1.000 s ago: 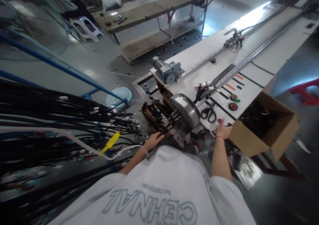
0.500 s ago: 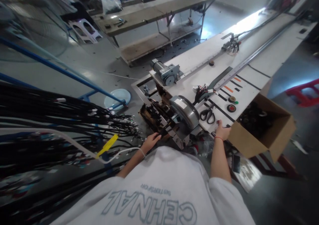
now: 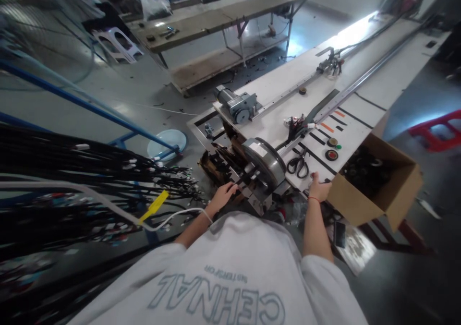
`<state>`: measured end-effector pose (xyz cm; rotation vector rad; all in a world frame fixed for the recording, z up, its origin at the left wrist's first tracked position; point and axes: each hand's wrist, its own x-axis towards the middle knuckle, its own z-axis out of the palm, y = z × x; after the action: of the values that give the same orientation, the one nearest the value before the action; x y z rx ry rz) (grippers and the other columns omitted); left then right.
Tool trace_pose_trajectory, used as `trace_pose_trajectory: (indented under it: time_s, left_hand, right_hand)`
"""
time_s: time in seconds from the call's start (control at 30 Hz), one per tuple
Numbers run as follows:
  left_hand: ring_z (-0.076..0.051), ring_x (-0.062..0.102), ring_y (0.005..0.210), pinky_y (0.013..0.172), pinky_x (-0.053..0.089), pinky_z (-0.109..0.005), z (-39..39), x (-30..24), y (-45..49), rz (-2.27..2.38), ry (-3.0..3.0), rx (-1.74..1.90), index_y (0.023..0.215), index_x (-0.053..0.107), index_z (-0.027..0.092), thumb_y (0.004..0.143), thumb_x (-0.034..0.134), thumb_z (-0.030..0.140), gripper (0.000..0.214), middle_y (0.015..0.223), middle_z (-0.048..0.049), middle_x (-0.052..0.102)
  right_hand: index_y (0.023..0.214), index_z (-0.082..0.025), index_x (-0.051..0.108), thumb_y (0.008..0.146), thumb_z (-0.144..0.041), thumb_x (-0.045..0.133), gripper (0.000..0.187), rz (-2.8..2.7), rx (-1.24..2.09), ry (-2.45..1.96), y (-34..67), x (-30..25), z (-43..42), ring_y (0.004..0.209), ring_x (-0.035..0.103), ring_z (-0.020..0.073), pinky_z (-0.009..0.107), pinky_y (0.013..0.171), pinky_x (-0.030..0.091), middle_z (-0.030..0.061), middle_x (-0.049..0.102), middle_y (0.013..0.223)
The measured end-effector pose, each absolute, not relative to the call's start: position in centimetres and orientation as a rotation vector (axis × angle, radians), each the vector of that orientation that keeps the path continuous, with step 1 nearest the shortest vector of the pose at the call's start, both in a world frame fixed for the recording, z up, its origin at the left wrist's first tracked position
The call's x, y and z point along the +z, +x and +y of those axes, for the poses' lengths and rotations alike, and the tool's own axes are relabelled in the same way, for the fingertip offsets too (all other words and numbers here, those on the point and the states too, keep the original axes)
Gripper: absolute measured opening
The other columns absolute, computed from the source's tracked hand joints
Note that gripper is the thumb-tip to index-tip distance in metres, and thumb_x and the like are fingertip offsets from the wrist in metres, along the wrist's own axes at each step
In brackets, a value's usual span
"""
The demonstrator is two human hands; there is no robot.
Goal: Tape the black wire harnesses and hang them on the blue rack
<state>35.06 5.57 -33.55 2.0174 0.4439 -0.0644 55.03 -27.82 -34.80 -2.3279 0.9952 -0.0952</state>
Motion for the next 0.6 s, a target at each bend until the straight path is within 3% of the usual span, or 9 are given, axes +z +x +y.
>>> trace_pose_trajectory:
  time_s: [0.23, 0.4, 0.6]
  left_hand:
    - [-0.02, 0.059, 0.078, 0.077, 0.046, -0.03, 4.54, -34.34, 35.34, 0.411, 1.979, -0.087, 0.082, 0.062, 0.016, 0.093, 0.035, 0.053, 0.047, 0.077, -0.0048, 0.065]
    - [-0.018, 0.058, 0.077, 0.076, 0.046, -0.029, 4.7, -33.76, 35.31, 0.38, 1.986, -0.094, 0.081, 0.061, 0.016, 0.093, 0.035, 0.051, 0.046, 0.077, -0.004, 0.064]
    - [-0.019, 0.059, 0.077, 0.076, 0.047, -0.029, 5.09, -34.21, 34.51, 0.351, 1.95, -0.137, 0.093, 0.063, 0.016, 0.086, 0.048, 0.053, 0.04, 0.082, -0.0041, 0.066]
  right_hand:
    - [0.129, -0.01, 0.048, 0.086, -0.068, 0.053, 0.072, 1.003, -0.084, -2.341, 55.11, -34.92, -27.72, 0.116, 0.056, 0.0386, 0.048, 0.096, 0.045, 0.025, 0.056, 0.126]
    - [0.129, -0.011, 0.048, 0.079, -0.068, 0.063, 0.077, 1.001, -0.062, -2.354, 55.23, -35.0, -27.9, 0.116, 0.056, 0.0384, 0.047, 0.096, 0.046, 0.025, 0.057, 0.125]
    - [0.126, -0.01, 0.049, 0.089, -0.07, 0.044, 0.071, 0.994, -0.089, -2.331, 55.11, -35.14, -27.86, 0.115, 0.056, 0.0378, 0.048, 0.096, 0.045, 0.0244, 0.057, 0.125]
